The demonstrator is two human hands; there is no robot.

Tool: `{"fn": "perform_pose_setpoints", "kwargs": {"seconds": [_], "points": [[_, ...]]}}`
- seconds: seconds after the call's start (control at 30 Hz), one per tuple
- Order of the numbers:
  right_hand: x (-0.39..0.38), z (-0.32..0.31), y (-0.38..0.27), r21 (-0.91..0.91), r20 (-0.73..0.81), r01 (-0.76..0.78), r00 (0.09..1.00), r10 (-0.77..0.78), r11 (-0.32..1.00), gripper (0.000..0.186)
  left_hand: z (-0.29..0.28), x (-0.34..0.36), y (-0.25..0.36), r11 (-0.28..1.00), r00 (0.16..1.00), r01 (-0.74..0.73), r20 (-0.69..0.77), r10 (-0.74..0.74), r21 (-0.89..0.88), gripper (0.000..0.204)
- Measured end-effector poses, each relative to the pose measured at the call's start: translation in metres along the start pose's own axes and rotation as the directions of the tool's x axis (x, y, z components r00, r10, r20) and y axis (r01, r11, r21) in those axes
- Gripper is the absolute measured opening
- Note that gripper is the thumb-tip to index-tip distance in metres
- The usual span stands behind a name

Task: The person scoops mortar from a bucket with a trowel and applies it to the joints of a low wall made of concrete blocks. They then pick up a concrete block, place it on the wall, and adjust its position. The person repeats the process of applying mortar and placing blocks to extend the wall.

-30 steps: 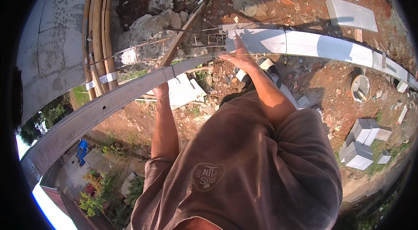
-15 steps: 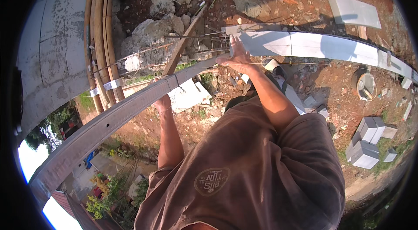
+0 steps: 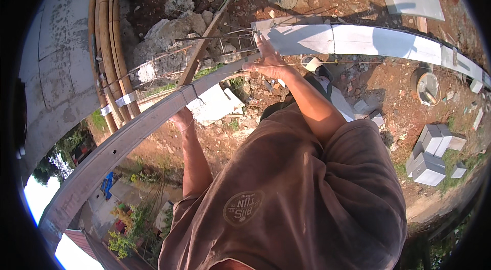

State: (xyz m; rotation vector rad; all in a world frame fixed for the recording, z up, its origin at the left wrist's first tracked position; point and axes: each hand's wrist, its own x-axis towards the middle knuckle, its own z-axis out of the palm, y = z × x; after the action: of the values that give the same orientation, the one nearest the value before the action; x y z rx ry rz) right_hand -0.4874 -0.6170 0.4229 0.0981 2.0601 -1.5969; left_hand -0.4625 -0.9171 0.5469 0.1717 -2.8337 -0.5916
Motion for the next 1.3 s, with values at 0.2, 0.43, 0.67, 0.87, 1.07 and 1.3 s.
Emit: {"fn": "perform_pose_setpoints", "kwargs": {"seconds": [0.2,0.43,0.67,0.87,1.07,1.3], "points": [[-0.004,-0.002,-0.007,0.003,0.043,-0.012,0.999,0.012,1.000,0.129,0.000,-0.003,0.003,0.996,0.997,0.018,-0.069,-0.023,-0.083,0.026],[-0.024,0.007,-0.016,-0.132,-0.057,0.103,0.992,-0.112,0.986,0.116,0.003,-0.015,-0.012,0.990,0.991,0.114,-0.063,-0.119,-0.078,0.025],[-0.052,0.044,-0.066,-0.160,-0.177,0.296,0.930,-0.322,0.942,0.070,0.019,-0.032,-0.044,0.985,0.982,0.117,-0.136,-0.135,-0.129,0.029],[-0.033,0.064,-0.102,-0.223,-0.092,0.369,0.913,-0.397,0.902,0.058,0.017,-0.026,-0.028,0.965,0.973,0.156,-0.137,-0.187,-0.212,0.026],[-0.028,0.072,-0.094,-0.263,-0.129,0.489,0.836,-0.533,0.831,0.047,0.014,-0.029,-0.030,0.968,0.969,0.186,-0.132,-0.209,-0.170,0.029],[-0.027,0.068,-0.093,-0.240,-0.090,0.389,0.903,-0.419,0.890,0.052,-0.003,-0.055,0.034,0.842,0.902,0.420,0.049,-0.430,-0.340,0.037]]}}
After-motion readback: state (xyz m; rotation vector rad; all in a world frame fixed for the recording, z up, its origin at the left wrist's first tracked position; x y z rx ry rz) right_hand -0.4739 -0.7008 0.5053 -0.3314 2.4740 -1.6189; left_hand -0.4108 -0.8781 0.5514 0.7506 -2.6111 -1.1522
